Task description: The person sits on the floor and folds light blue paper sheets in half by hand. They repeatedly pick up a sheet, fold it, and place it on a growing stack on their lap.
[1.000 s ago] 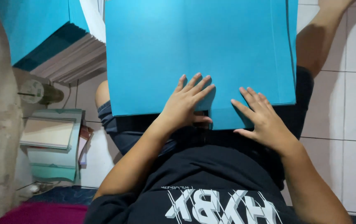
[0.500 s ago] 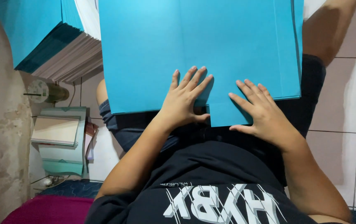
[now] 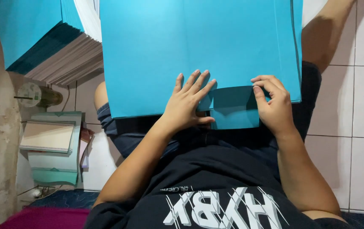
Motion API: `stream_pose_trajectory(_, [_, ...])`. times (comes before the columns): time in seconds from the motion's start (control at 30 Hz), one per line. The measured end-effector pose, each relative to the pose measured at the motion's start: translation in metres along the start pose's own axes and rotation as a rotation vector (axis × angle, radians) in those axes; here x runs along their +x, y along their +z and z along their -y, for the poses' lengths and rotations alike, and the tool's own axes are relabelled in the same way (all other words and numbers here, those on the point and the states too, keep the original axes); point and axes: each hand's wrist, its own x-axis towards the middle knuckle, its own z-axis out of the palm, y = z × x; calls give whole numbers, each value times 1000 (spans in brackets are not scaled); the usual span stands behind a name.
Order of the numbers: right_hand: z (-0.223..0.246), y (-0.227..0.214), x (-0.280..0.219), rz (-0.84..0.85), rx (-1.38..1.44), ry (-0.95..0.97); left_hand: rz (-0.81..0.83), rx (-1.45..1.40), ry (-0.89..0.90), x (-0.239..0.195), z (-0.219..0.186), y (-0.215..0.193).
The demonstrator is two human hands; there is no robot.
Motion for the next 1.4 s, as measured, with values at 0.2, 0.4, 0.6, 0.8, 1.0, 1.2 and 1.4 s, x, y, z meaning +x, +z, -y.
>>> stream_pose_trajectory(0.2, [14,1,12,3,61,57,-64,-342,49,4,18,12])
stream_pose_trajectory(0.4, [-15,21,19,-42,-86,-45,-501,-82,144,22,3,30])
stream_pose_trajectory(0.6, [1,57,8,149,-710,-110,-439,55,148,24,4,49])
stream_pose_trajectory(0.8, [-11,53,16,265,-627,-138,-438,8,78,26,11,54])
stream_pose_trajectory(1.0, [-8,61,16,149,-690,134,-398,-46,60,29,15,64])
stream_pose_trajectory(1.2, [-21,59,22,148,-644,21,-374,-20,64,25,10,48])
stream_pose_trajectory(1.4, [-6,65,26,18,-709,108,-290,-40,58,25,2,41])
